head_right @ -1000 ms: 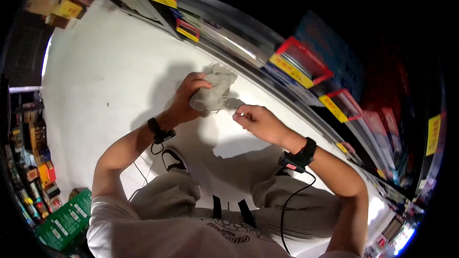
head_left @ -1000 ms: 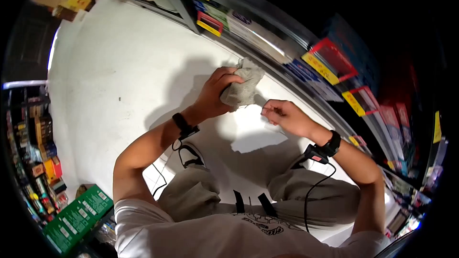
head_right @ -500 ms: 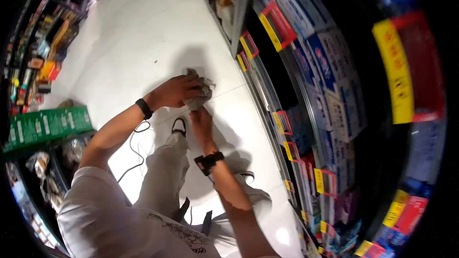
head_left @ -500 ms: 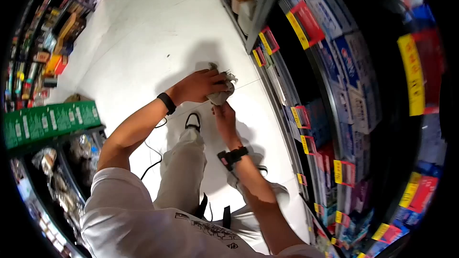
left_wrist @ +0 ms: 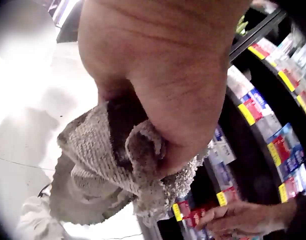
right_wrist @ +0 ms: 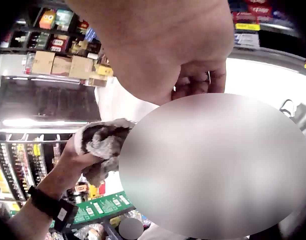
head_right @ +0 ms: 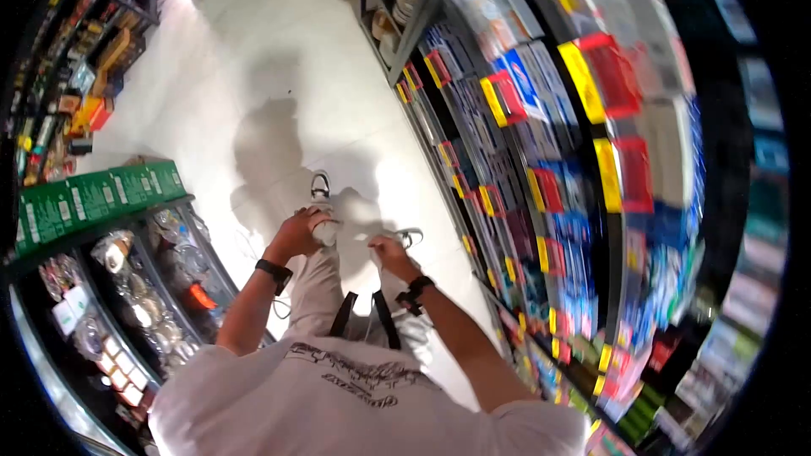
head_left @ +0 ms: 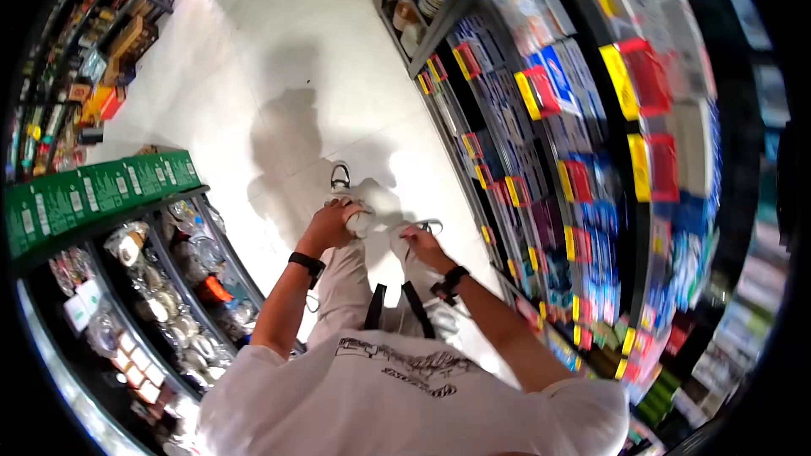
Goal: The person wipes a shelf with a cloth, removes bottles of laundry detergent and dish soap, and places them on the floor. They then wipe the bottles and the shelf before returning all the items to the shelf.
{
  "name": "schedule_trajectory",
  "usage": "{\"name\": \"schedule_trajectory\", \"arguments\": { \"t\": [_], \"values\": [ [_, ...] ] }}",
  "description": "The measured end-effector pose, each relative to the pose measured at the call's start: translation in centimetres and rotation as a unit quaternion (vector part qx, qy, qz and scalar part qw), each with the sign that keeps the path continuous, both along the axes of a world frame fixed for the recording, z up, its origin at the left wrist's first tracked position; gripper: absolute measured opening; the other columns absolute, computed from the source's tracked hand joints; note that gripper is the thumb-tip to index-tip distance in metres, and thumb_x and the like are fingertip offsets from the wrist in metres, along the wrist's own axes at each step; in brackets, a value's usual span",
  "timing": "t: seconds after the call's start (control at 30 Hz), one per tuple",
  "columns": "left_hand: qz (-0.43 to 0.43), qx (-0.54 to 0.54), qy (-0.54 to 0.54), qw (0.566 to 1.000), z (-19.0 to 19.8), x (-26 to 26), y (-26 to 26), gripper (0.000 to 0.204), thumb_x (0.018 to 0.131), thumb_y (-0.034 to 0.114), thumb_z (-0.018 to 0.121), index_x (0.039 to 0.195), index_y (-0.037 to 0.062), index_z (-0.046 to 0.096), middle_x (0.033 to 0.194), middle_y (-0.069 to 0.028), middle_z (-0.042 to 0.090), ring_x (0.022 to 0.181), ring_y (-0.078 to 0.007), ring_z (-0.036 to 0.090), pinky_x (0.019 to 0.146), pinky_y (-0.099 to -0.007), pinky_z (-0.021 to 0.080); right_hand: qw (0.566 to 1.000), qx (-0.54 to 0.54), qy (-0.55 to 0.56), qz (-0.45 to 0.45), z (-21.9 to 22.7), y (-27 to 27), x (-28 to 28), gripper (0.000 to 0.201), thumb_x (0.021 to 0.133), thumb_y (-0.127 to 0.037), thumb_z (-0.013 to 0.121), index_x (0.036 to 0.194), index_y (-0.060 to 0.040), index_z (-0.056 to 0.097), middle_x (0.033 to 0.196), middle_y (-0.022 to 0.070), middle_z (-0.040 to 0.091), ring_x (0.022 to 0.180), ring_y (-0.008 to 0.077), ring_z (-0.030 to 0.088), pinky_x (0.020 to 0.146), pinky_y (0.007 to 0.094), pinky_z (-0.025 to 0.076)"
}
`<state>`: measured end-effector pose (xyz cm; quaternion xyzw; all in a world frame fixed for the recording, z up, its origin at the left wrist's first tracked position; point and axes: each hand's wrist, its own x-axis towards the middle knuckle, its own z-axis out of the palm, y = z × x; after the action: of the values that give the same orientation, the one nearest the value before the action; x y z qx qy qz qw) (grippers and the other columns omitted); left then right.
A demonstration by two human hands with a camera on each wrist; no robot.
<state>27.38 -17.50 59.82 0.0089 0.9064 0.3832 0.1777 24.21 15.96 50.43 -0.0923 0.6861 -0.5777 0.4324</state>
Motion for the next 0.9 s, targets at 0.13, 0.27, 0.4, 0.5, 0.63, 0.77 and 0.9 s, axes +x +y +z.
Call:
{"name": "schedule_trajectory", "arguments": {
  "t": [0.13, 0.27, 0.4, 0.5, 0.63, 0.77, 0.9],
  "values": [
    [-0.043, 0.005, 0.017, 0.999, 4.3, -0.4, -0.7, 0.05, 0.074, 0.015, 0.075, 0.121, 0.0188, 0.06, 0.124, -0.0093, 0.061, 0.116, -0.036, 0.057, 0.092, -0.0446, 0.052, 0.955, 0.28, 0.098, 0.019, 2.9, 7.7, 2.3, 0.022, 0.091, -0.017, 0.066, 0.11, -0.0056, 0.07, 0.099, 0.0158, 0.073, 0.087, 0.0216, 0.069, 0.077, 0.0343, 0.054],
    [-0.147, -0.047, 0.027, 0.988, 3.6, -1.7, -2.4, 0.048, 0.077, 0.016, 0.074, 0.123, 0.0179, 0.059, 0.123, -0.0108, 0.062, 0.111, -0.0366, 0.06, 0.091, -0.0456, 0.052, 0.816, 0.461, 0.12, -0.327, 4.9, 13.5, 11.5, 0.018, 0.095, -0.019, 0.062, 0.103, -0.0091, 0.075, 0.08, 0.0121, 0.073, 0.07, 0.0224, 0.066, 0.065, 0.0362, 0.054],
    [-0.138, 0.006, -0.022, 0.99, 1.8, -0.7, -5.5, 0.05, 0.079, 0.02, 0.075, 0.125, 0.0151, 0.057, 0.119, -0.0156, 0.066, 0.108, -0.0391, 0.064, 0.091, -0.0458, 0.051, 0.667, 0.506, -0.082, -0.541, 9.6, 12.6, 22.8, 0.022, 0.096, -0.013, 0.054, 0.109, -0.0098, 0.071, 0.091, 0.0113, 0.07, 0.068, 0.0211, 0.068, 0.061, 0.0374, 0.061],
    [-0.112, 0.01, -0.164, 0.98, 0.0, 1.5, -8.7, 0.052, 0.079, 0.02, 0.074, 0.127, 0.0128, 0.056, 0.117, -0.0164, 0.068, 0.107, -0.0348, 0.066, 0.086, -0.0421, 0.054, 0.589, 0.454, -0.137, -0.654, 12.2, 10.2, 30.5, 0.021, 0.093, -0.01, 0.054, 0.104, -0.0056, 0.072, 0.079, 0.0131, 0.072, 0.066, 0.0227, 0.072, 0.056, 0.0349, 0.058],
    [-0.142, -0.048, -0.309, 0.939, 2.0, 3.6, -10.3, 0.072, 0.078, 0.02, 0.076, 0.142, 0.0058, 0.047, 0.117, -0.0202, 0.069, 0.106, -0.029, 0.067, 0.083, -0.0409, 0.055, 0.595, 0.443, -0.077, -0.666, 7.4, 10.9, 41.0, 0.022, 0.094, -0.016, 0.059, 0.107, -0.0004, 0.068, 0.071, 0.013, 0.069, 0.061, 0.0212, 0.07, 0.056, 0.0328, 0.057],
    [-0.185, -0.114, -0.316, 0.924, -7.7, 5.4, -13.7, 0.097, 0.076, 0.03, 0.08, 0.154, -0.0007, 0.032, 0.134, -0.0258, 0.06, 0.118, -0.037, 0.063, 0.092, -0.04, 0.053, 0.503, 0.286, -0.135, -0.804, 11.4, 8.4, 44.5, 0.025, 0.095, -0.015, 0.058, 0.111, 0.0045, 0.062, 0.071, 0.0133, 0.066, 0.065, 0.0215, 0.07, 0.057, 0.0338, 0.058],
    [-0.23, -0.158, -0.299, 0.913, -3.5, 5.0, -7.4, 0.095, 0.073, 0.022, 0.082, 0.151, -0.0017, 0.031, 0.117, -0.0244, 0.068, 0.106, -0.0307, 0.069, 0.089, -0.0412, 0.055, 0.422, 0.145, -0.118, -0.887, 11.0, 7.1, 50.3, 0.037, 0.095, -0.007, 0.056, 0.132, -0.001, 0.051, 0.119, 0.019, 0.06, 0.082, 0.027, 0.069, 0.067, 0.0398, 0.063]
  ]
}}
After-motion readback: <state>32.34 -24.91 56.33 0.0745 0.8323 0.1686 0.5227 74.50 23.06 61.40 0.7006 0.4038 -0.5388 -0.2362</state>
